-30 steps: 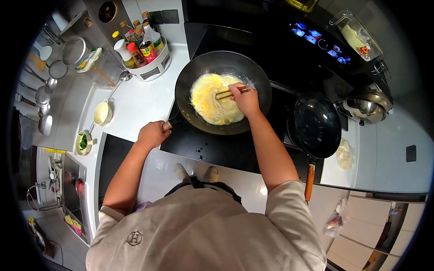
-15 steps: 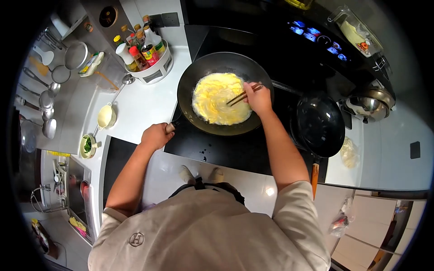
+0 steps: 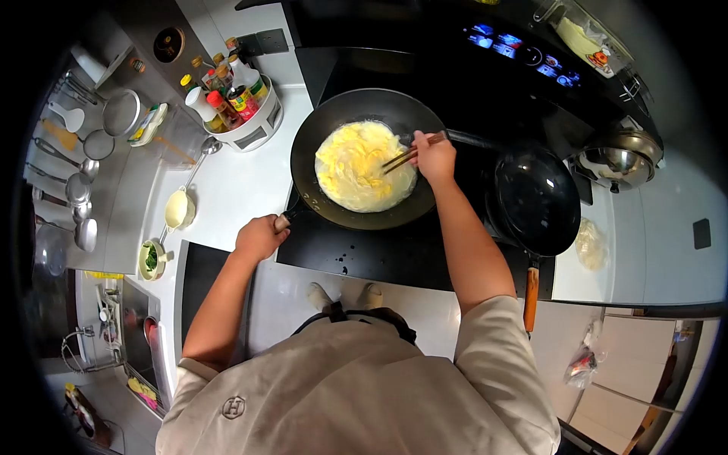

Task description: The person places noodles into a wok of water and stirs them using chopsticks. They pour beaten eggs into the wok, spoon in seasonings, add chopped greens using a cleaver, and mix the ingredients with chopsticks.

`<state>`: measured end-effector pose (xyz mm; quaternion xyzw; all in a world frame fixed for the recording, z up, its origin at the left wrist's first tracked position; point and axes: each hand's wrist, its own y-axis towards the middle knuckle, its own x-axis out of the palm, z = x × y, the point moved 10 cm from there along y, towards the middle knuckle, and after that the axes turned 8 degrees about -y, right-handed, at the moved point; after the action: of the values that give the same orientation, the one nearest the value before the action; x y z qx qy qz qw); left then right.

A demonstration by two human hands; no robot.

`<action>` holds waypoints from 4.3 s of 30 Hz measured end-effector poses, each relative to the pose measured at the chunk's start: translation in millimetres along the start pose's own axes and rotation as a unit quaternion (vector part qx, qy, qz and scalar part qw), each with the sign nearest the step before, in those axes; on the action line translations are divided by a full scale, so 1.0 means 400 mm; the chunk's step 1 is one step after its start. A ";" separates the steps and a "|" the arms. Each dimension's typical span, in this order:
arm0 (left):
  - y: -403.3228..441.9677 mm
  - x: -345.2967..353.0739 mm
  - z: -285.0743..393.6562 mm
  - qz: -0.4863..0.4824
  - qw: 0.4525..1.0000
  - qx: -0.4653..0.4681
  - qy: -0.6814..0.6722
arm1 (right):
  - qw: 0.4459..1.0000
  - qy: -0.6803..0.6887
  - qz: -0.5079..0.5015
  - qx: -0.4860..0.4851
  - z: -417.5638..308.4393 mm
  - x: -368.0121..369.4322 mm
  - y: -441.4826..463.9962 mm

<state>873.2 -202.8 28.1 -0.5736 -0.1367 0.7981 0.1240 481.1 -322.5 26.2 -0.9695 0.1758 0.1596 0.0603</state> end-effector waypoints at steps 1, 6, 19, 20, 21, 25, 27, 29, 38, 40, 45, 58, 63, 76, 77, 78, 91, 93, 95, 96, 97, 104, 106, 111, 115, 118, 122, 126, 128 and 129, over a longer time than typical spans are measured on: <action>-0.001 0.002 0.003 0.001 1.000 0.003 -0.001 | 0.999 0.004 0.038 -0.011 0.007 -0.020 0.003; 0.002 0.003 0.001 0.001 1.000 0.005 -0.003 | 0.999 0.032 -0.024 -0.025 -0.028 0.076 -0.050; -0.001 0.000 0.002 0.007 1.000 0.010 -0.015 | 0.997 -0.056 0.017 -0.046 -0.069 0.038 -0.027; -0.001 0.002 0.003 0.007 1.000 0.010 -0.017 | 0.994 -0.045 0.041 -0.087 -0.056 0.038 -0.021; -0.001 0.001 0.003 0.007 1.000 0.010 -0.018 | 0.989 -0.032 0.064 -0.127 -0.050 0.039 -0.019; 0.002 0.004 -0.003 -0.001 1.000 0.011 -0.007 | 0.997 0.041 -0.043 -0.051 -0.030 0.124 -0.049; 0.000 0.004 -0.003 -0.001 1.000 0.013 -0.005 | 0.998 -0.060 -0.017 -0.022 -0.056 0.054 -0.041; 0.000 0.004 0.004 0.001 1.000 0.015 -0.009 | 0.995 -0.071 0.027 -0.072 -0.080 0.021 -0.043; -0.002 0.004 0.002 -0.003 1.000 0.002 -0.010 | 0.990 -0.110 0.024 -0.080 -0.085 0.005 -0.075; -0.001 0.007 0.000 0.003 1.000 0.010 -0.012 | 0.987 -0.099 -0.043 -0.117 -0.078 0.034 -0.110; -0.007 0.001 0.002 0.019 1.000 0.003 0.005 | 0.961 -0.108 -0.014 -0.253 -0.236 -0.096 -0.213; -0.027 -0.005 0.010 0.144 0.988 0.022 0.042 | 0.927 -0.159 -0.026 -0.338 -0.211 -0.211 -0.336; -0.136 -0.061 0.053 0.286 0.946 0.141 -0.051 | 0.919 -0.054 0.060 -0.386 -0.328 -0.242 -0.379; -0.781 -0.040 -0.331 0.452 0.877 0.021 -0.162 | 0.645 -0.008 -0.169 -0.745 -0.673 0.377 -0.993; -0.861 -0.010 -0.381 0.464 0.870 -0.010 -0.165 | 0.630 -0.042 -0.254 -0.733 -0.654 0.472 -1.085; -0.942 0.030 -0.431 0.466 0.868 -0.043 -0.167 | 0.619 -0.042 -0.298 -0.726 -0.646 0.536 -1.192; -2.041 0.648 -0.514 0.551 0.587 -0.537 -0.252 | 0.258 -0.067 -0.690 -0.673 -0.221 0.724 -2.479; -2.120 0.751 -0.453 0.581 0.516 -0.573 -0.262 | 0.202 -0.034 -0.728 -0.655 -0.177 0.673 -2.595; -2.168 0.831 -0.373 0.600 0.448 -0.603 -0.274 | 0.151 0.003 -0.743 -0.652 -0.118 0.637 -2.683; -2.191 0.867 -0.325 0.600 0.421 -0.627 -0.265 | 0.128 -0.009 -0.765 -0.631 -0.098 0.611 -2.723; -2.216 0.891 -0.280 0.608 0.389 -0.644 -0.255 | 0.116 0.012 -0.772 -0.625 -0.087 0.598 -2.763; -2.364 1.036 -0.051 0.620 0.232 -0.720 -0.208 | 0.116 0.004 -0.763 -0.636 0.067 0.634 -3.019; -2.390 1.068 -0.032 0.623 0.206 -0.724 -0.214 | 0.136 -0.027 -0.740 -0.659 0.100 0.654 -3.073; -2.468 1.195 -0.111 0.656 0.179 -0.679 -0.275 | 0.099 -0.217 -0.624 -0.745 0.205 0.734 -3.192; -2.566 1.249 -0.227 0.637 0.234 -0.690 -0.251 | 0.042 -0.249 -0.615 -0.747 0.267 0.738 -3.242; -2.637 1.328 -0.329 0.648 0.208 -0.674 -0.288 | 0.020 -0.267 -0.651 -0.710 0.290 0.752 -3.252; -2.725 1.349 -0.434 0.682 0.219 -0.654 -0.244 | 0.092 -0.311 -0.792 -0.518 0.289 0.824 -3.168; -2.770 1.332 -0.511 0.685 0.211 -0.655 -0.239 | 0.215 -0.186 -0.806 -0.518 0.311 0.845 -3.026; -2.762 1.329 -0.552 0.684 0.221 -0.662 -0.213 | 0.277 -0.213 -0.785 -0.512 0.324 0.799 -2.970; -2.753 1.331 -0.573 0.675 0.229 -0.673 -0.200 | 0.296 -0.227 -0.778 -0.506 0.352 0.786 -2.954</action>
<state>970.5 1029.7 -114.1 -0.1467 -0.2060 0.2890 -0.9233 1144.9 700.7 -138.4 -0.4178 -0.7967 0.3092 -0.3084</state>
